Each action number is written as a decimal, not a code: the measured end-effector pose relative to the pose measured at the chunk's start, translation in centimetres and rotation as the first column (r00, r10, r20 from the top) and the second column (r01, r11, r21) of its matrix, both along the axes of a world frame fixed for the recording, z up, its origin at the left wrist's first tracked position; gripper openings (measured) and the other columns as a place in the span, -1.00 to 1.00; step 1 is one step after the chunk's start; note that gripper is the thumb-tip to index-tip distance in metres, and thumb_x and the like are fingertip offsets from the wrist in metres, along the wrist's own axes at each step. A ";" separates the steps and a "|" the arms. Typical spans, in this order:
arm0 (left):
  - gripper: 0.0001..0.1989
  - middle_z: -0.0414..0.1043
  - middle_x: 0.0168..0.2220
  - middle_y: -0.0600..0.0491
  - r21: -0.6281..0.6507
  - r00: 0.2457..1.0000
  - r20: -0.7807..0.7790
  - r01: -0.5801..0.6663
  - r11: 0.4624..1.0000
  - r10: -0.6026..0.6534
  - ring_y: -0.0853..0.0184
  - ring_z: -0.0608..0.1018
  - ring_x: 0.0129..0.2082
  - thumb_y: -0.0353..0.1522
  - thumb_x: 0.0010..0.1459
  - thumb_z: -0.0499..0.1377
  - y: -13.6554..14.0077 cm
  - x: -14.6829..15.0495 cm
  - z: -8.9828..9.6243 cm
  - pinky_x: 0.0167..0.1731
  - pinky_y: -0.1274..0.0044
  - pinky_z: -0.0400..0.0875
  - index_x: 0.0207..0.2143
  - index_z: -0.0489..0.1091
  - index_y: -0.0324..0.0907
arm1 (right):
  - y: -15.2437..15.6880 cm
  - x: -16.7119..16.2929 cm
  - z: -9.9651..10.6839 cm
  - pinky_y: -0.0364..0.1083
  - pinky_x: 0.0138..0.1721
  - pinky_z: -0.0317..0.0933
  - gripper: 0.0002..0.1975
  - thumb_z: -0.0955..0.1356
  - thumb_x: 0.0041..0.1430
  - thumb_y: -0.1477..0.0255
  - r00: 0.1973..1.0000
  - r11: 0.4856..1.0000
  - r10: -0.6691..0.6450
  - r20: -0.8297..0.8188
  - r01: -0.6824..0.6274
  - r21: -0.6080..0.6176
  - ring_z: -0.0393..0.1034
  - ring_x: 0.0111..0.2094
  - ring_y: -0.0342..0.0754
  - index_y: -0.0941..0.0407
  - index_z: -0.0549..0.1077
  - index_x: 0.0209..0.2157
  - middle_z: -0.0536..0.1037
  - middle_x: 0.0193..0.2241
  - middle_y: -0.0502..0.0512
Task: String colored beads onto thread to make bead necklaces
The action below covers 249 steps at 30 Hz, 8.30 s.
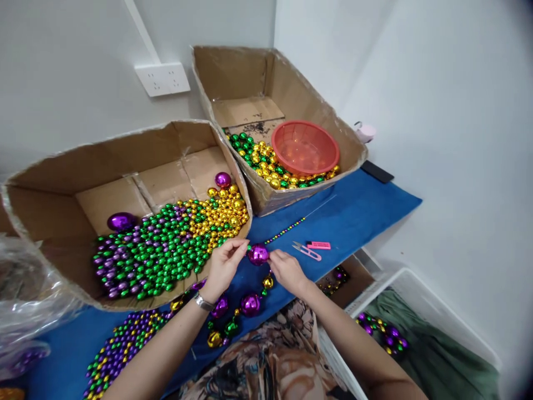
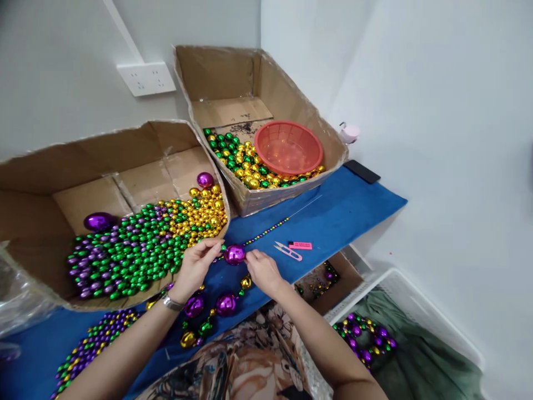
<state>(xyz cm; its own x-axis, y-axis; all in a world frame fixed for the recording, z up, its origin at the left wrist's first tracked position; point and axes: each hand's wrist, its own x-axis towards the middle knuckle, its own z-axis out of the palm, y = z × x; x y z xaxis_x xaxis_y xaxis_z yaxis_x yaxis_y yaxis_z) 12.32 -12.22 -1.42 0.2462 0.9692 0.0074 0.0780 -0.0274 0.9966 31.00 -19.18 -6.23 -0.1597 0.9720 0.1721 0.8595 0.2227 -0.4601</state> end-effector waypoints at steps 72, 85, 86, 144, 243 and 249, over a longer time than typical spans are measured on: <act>-0.64 0.53 -0.22 -0.06 -0.326 0.848 0.496 -0.016 0.945 0.185 0.22 0.58 -0.19 -0.10 0.17 0.17 -1.2 -0.1 1.9 -0.16 0.37 0.45 -0.14 0.37 -0.17 | -0.6 -2.4 3.5 -0.19 -0.38 0.21 -0.76 0.13 0.39 0.44 0.995 0.970 -0.019 -0.094 0.041 0.239 0.42 -0.41 -0.14 0.09 0.40 -0.21 0.49 -0.38 0.06; -0.77 0.55 -0.30 -0.04 0.381 0.805 -0.484 -0.159 0.911 0.343 0.19 0.54 -0.34 -0.26 0.13 0.13 9.0 -8.5 1.4 -0.26 0.43 0.37 -0.22 0.49 -0.16 | -0.5 -1.4 3.2 -0.18 -0.39 0.22 -0.77 0.15 0.37 0.43 0.988 0.956 -0.076 -0.136 0.111 0.272 0.41 -0.43 -0.13 0.09 0.40 -0.25 0.47 -0.42 0.06; -0.80 0.56 -0.32 -0.05 0.382 0.796 -0.505 -0.141 0.913 0.334 0.17 0.55 -0.33 -0.29 0.10 0.15 9.8 -9.0 1.3 -0.25 0.42 0.36 -0.26 0.51 -0.16 | -0.5 -1.5 3.2 -0.18 -0.40 0.22 -0.78 0.15 0.37 0.43 0.988 0.956 -0.078 -0.136 0.113 0.272 0.41 -0.43 -0.13 0.09 0.40 -0.25 0.47 -0.42 0.06; -0.73 0.31 -0.13 -0.36 0.409 0.192 -0.900 0.069 0.910 0.391 -0.09 0.33 -0.07 -0.41 0.09 0.06 16.8 -12.0 -0.1 -0.13 0.24 0.30 -0.27 0.49 -0.38 | -0.9 -1.4 2.8 -0.19 -0.36 0.20 -0.79 0.15 0.38 0.43 0.987 0.960 -0.075 -0.140 0.109 0.258 0.42 -0.40 -0.14 0.08 0.39 -0.22 0.48 -0.38 0.05; -0.77 0.31 -0.51 0.15 0.010 0.751 -0.282 0.625 0.781 -0.597 0.42 0.34 -0.52 -0.23 0.23 0.04 1.1 5.0 1.1 -0.47 0.57 0.24 -0.42 0.29 -0.17 | 5.9 14.2 7.5 -0.27 -0.57 0.14 -0.81 0.23 0.12 0.27 0.137 0.447 -0.460 -0.877 0.890 -0.095 0.27 -0.56 -0.24 0.11 0.33 -0.35 0.31 -0.59 -0.15; -0.76 0.38 -0.43 0.09 -0.118 0.840 -0.065 0.529 0.840 -0.538 0.39 0.39 -0.42 -0.21 0.20 0.12 1.4 3.4 0.8 -0.41 0.56 0.25 -0.41 0.36 -0.20 | 5.2 21.4 5.5 -0.29 -0.62 0.12 -0.83 0.20 0.20 0.31 0.044 0.263 -0.650 -0.759 0.950 -0.170 0.27 -0.59 -0.26 0.10 0.30 -0.33 0.28 -0.58 -0.17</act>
